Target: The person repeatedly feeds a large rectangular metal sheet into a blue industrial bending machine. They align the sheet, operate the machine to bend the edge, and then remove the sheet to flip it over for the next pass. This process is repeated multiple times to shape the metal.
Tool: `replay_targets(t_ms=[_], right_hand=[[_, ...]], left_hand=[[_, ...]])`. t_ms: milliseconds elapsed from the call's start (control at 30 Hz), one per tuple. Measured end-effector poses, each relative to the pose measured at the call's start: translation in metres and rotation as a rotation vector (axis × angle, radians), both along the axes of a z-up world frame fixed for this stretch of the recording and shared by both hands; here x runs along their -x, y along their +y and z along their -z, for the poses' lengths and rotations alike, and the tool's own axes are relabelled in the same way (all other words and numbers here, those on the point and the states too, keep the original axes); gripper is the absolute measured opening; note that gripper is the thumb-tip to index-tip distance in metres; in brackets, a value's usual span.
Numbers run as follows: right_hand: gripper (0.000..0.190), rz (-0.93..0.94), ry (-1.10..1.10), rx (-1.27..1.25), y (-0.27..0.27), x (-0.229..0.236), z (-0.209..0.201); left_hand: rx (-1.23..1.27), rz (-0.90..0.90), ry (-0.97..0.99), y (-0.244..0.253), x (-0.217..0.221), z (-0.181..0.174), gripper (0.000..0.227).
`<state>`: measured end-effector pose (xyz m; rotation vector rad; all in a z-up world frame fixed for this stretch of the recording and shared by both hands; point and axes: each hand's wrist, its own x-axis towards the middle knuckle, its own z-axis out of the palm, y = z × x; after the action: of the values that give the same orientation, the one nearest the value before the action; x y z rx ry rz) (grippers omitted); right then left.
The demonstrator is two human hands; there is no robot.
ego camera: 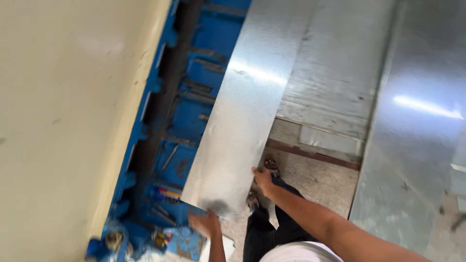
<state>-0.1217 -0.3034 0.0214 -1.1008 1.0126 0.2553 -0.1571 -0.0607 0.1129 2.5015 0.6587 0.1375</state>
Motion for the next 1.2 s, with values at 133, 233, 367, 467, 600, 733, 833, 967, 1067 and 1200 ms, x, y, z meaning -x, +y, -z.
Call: replay_targets(t_ms=[133,233,367,467,600,733,833,967,1067,1200], right_hand=[[0.049,0.162,0.061,0.203,-0.066,0.001,-0.002],[0.068,0.297,0.093,0.285,-0.141,-0.001,-0.007],[0.038,0.112,-0.003,0.527,-0.257,0.004,-0.040],[0.061,0.191,-0.097,0.743,-0.309,0.043,-0.082],[0.053,0.272,-0.435,0.356,-0.311,0.158,-0.123],[0.047,0.443,-0.268,0.400,-0.249,0.303,-0.096],[0.045,0.660,-0.066,0.288,-0.187,0.407,-0.051],[0.049,0.937,0.093,0.277,-0.140,0.511,-0.011],[0.058,0.769,0.396,0.656,-0.141,0.561,0.006],[0.064,0.342,0.628,0.917,-0.162,0.597,0.030]], left_hand=[[1.111,-0.267,0.447,-0.017,-0.005,0.000,0.054],[1.462,-0.008,0.424,-0.074,-0.008,0.009,0.049],[1.426,0.265,0.600,-0.179,-0.044,0.018,0.053],[0.832,0.622,0.933,-0.211,-0.058,0.040,0.049],[0.721,0.794,0.842,-0.197,-0.046,0.074,0.041],[0.774,0.759,0.902,-0.174,0.007,0.086,0.037],[0.717,0.823,0.986,-0.151,0.065,0.082,0.037],[0.476,0.843,1.243,-0.147,0.133,0.076,0.037],[0.423,0.912,1.310,-0.158,0.171,0.077,0.038],[0.364,0.972,1.294,-0.191,0.213,0.087,0.045]])
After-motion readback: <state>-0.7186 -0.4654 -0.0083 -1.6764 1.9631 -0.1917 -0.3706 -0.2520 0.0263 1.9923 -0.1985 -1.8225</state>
